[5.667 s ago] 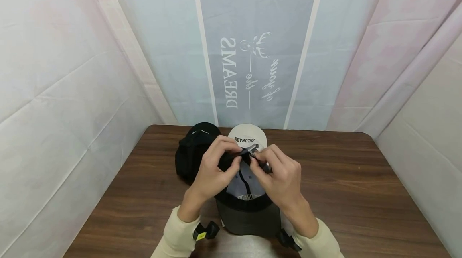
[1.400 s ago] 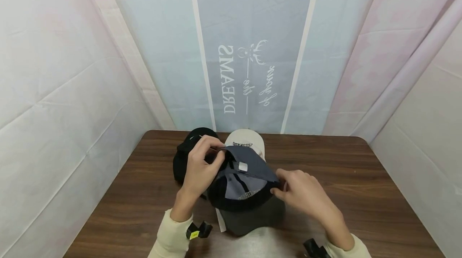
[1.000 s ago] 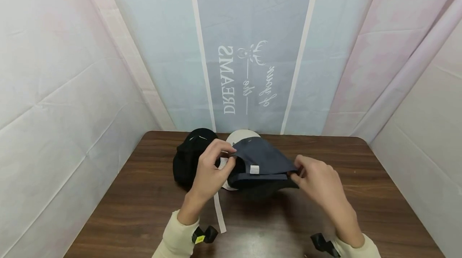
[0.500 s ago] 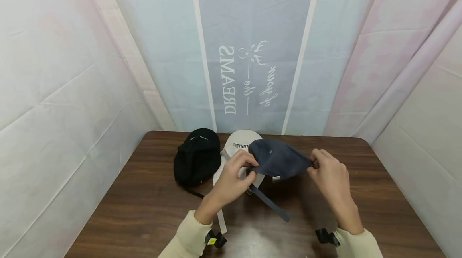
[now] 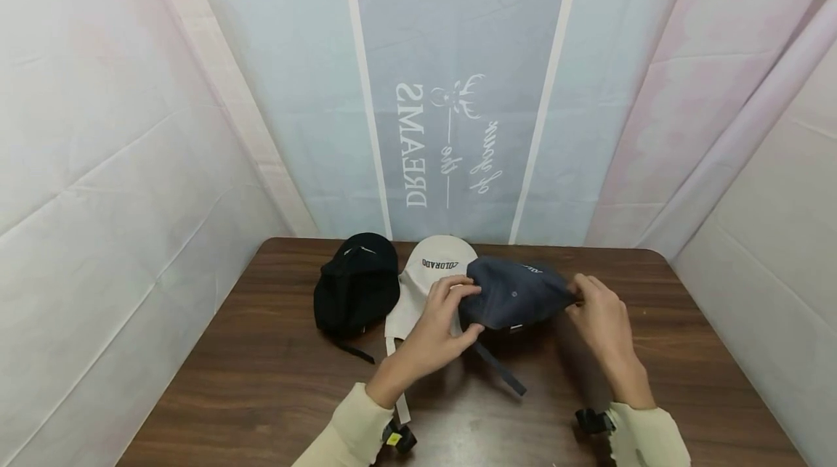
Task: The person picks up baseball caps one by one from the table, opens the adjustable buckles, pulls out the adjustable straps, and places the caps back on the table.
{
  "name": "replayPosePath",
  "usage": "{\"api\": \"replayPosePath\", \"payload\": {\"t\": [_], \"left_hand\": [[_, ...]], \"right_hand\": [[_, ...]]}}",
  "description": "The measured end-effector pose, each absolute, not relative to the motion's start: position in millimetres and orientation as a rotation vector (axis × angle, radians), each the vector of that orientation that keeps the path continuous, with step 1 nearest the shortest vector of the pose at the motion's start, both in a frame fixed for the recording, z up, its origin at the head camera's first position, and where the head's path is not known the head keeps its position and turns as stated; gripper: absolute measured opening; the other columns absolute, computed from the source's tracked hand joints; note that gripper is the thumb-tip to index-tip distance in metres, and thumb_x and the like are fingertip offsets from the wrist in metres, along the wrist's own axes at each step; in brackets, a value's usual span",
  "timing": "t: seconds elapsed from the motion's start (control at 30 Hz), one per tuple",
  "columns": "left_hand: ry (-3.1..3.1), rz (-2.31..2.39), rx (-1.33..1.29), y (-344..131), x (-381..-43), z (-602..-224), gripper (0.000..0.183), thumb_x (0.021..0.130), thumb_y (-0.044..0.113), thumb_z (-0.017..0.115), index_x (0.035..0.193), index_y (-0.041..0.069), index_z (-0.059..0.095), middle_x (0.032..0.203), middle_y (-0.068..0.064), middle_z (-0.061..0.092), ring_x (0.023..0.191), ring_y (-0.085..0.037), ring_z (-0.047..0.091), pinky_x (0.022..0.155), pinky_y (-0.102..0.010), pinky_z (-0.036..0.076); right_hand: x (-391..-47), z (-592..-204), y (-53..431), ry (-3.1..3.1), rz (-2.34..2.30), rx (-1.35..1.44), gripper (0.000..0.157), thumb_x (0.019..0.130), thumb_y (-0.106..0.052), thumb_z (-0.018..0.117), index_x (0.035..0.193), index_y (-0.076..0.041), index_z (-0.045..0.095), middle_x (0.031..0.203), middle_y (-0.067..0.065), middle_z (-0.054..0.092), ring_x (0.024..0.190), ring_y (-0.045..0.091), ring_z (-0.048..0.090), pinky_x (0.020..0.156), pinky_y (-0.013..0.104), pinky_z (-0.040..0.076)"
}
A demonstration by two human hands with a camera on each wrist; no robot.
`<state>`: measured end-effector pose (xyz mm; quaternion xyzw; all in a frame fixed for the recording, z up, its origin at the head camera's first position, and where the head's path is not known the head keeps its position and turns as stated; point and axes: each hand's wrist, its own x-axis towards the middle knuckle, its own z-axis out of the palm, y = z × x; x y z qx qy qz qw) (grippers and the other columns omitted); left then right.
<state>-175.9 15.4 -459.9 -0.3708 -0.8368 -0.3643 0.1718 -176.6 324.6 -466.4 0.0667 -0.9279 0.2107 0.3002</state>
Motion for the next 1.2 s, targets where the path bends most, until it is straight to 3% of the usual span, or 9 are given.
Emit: {"api": "replayPosePath", "payload": {"t": [0.13,0.27,0.4,0.53,0.67,0.8,0.9,1.03,1.2], "left_hand": [[-2.461,-1.138,-1.088,16,-177,-467,0.081,0.099,0.023,0.078,0.166,0.016,0.032,0.17,-0.014,0.026,0.154,-0.03,0.041,0.116,-0.038,0.049],[-2.456,-1.235,-1.128,17,-178,-472,0.088,0.101,0.021,0.074,0.17,0.014,0.019,0.176,-0.016,0.011,0.157,-0.033,0.039,0.117,-0.04,0.049],[-2.493,-1.227,-1.125,19,-180,-475,0.082,0.105,0.025,0.068,0.171,0.013,0.02,0.179,-0.01,0.011,0.161,-0.031,0.033,0.121,-0.042,0.045],[-2.566,-1.177,-1.147,21,-180,-478,0.074,0.108,0.029,0.063,0.17,0.012,0.026,0.18,-0.007,0.015,0.163,-0.027,0.03,0.124,-0.041,0.041],[-2.627,-1.107,-1.193,24,-177,-478,0.072,0.109,0.032,0.06,0.169,0.01,0.027,0.18,-0.008,0.013,0.164,-0.026,0.027,0.123,-0.037,0.042],[-2.671,-1.112,-1.245,27,-176,-479,0.072,0.111,0.034,0.058,0.17,0.01,0.024,0.181,-0.008,0.008,0.165,-0.026,0.023,0.125,-0.036,0.04],[-2.678,-1.13,-1.267,29,-177,-482,0.072,0.111,0.033,0.058,0.17,0.009,0.023,0.181,-0.007,0.005,0.166,-0.026,0.019,0.126,-0.036,0.038],[-2.681,-1.118,-1.273,31,-178,-483,0.072,0.111,0.032,0.058,0.17,0.01,0.023,0.181,-0.008,0.005,0.166,-0.025,0.019,0.126,-0.035,0.038],[-2.691,-1.118,-1.274,30,-178,-485,0.071,0.111,0.032,0.058,0.17,0.014,0.024,0.181,-0.008,0.008,0.165,-0.026,0.021,0.125,-0.035,0.039]], "right_hand": [[-181,-474,329,-2.491,0.598,0.151,0.028,0.074,0.013,0.079,0.088,-0.007,0.064,0.089,0.014,0.069,0.076,0.033,0.065,0.064,0.047,0.048],[-185,-480,334,-2.548,0.618,0.129,0.025,0.076,0.011,0.078,0.093,-0.004,0.066,0.094,0.021,0.071,0.081,0.041,0.069,0.068,0.055,0.051],[-187,-483,338,-2.672,0.647,0.095,0.025,0.082,0.009,0.073,0.105,0.001,0.067,0.103,0.027,0.072,0.088,0.046,0.071,0.072,0.063,0.054],[-188,-485,341,-2.826,0.674,0.042,0.034,0.09,0.006,0.062,0.124,0.005,0.065,0.112,0.032,0.071,0.093,0.047,0.07,0.074,0.062,0.054],[-189,-486,345,-2.915,0.753,0.011,0.046,0.091,0.005,0.053,0.137,0.008,0.06,0.111,0.031,0.071,0.083,0.037,0.066,0.07,0.049,0.052],[-191,-488,346,-2.942,0.864,-0.019,0.047,0.099,0.001,0.047,0.144,0.009,0.055,0.113,0.03,0.071,0.074,0.024,0.059,0.069,0.039,0.045],[-192,-488,344,-2.927,0.874,-0.024,0.044,0.105,-0.005,0.046,0.145,0.01,0.055,0.124,0.037,0.068,0.083,0.035,0.066,0.074,0.045,0.051],[-194,-489,344,-2.912,0.859,-0.019,0.044,0.105,-0.008,0.049,0.143,0.013,0.056,0.128,0.04,0.066,0.11,0.053,0.066,0.085,0.059,0.054],[-194,-491,344,-2.918,0.857,-0.009,0.044,0.103,-0.006,0.05,0.142,0.016,0.055,0.129,0.041,0.062,0.115,0.056,0.063,0.087,0.061,0.054]]}}
